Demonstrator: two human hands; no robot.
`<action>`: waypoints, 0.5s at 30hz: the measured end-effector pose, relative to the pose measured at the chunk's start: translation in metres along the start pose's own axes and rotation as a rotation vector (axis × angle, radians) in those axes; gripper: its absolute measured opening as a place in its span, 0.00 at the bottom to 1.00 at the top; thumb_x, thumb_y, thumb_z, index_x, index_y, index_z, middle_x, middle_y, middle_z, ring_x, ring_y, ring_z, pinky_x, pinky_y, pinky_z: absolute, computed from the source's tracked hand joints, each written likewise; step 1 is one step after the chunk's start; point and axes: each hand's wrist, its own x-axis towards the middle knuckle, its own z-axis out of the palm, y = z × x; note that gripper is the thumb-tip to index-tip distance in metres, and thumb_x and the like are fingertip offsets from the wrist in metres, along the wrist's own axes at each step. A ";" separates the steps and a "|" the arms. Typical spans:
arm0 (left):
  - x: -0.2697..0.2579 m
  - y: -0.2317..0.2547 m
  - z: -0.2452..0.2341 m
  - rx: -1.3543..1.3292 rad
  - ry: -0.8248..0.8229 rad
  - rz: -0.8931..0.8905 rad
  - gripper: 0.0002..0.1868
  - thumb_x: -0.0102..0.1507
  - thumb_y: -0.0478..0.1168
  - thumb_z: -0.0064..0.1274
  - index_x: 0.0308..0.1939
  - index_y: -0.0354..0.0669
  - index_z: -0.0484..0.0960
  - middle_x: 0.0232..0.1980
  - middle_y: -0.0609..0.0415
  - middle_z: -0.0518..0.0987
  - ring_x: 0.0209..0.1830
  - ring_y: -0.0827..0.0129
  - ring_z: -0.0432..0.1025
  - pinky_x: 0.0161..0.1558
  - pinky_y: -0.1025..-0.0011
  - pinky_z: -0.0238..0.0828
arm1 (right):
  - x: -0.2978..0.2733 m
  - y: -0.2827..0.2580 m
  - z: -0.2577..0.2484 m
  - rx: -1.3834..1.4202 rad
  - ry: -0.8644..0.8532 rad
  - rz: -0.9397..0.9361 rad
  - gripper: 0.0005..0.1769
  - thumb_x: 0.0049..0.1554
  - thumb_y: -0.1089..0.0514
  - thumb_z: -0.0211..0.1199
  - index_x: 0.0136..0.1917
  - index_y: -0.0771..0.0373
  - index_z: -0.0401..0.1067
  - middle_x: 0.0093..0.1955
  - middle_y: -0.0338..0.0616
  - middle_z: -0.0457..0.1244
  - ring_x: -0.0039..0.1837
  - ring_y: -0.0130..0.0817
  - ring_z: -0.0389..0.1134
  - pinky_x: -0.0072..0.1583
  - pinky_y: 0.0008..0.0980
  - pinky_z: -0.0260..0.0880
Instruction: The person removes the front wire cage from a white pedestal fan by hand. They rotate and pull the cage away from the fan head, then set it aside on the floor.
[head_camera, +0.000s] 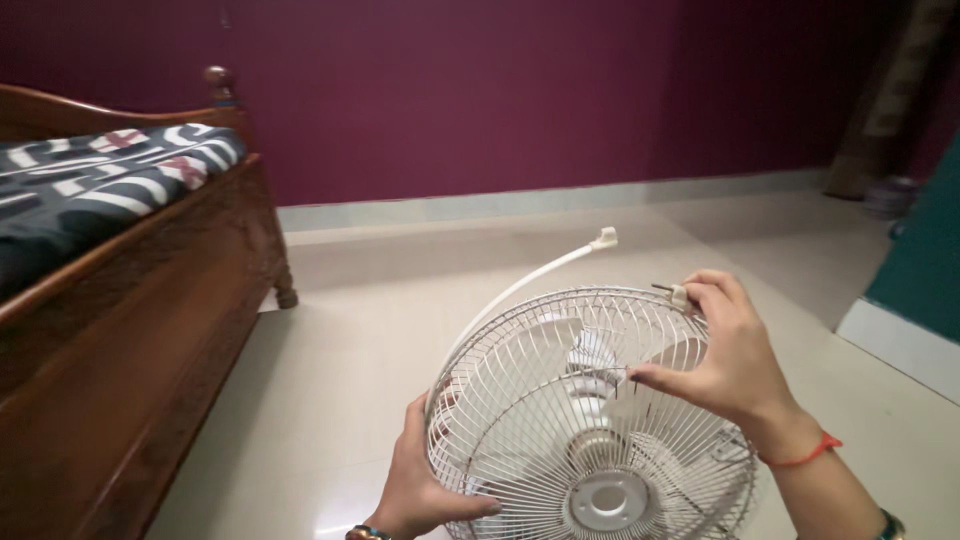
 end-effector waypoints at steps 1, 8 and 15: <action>0.000 0.000 0.004 0.007 -0.002 0.000 0.71 0.33 0.49 0.80 0.72 0.30 0.54 0.68 0.40 0.71 0.70 0.55 0.68 0.69 0.61 0.65 | -0.004 0.005 0.000 -0.001 0.002 -0.014 0.51 0.33 0.30 0.76 0.51 0.76 0.69 0.58 0.58 0.60 0.60 0.48 0.65 0.59 0.40 0.69; 0.005 0.002 0.029 0.039 -0.016 -0.020 0.70 0.35 0.48 0.79 0.71 0.29 0.52 0.67 0.37 0.71 0.70 0.54 0.69 0.69 0.60 0.66 | -0.027 0.042 -0.003 0.049 -0.057 0.103 0.54 0.35 0.27 0.73 0.58 0.72 0.67 0.53 0.55 0.65 0.58 0.47 0.69 0.61 0.41 0.68; 0.009 0.002 0.038 0.198 -0.031 -0.017 0.70 0.34 0.49 0.79 0.70 0.29 0.52 0.67 0.37 0.70 0.70 0.53 0.68 0.68 0.59 0.63 | -0.046 0.064 0.002 0.101 -0.026 0.188 0.52 0.36 0.25 0.72 0.56 0.69 0.67 0.49 0.52 0.67 0.53 0.43 0.71 0.56 0.39 0.71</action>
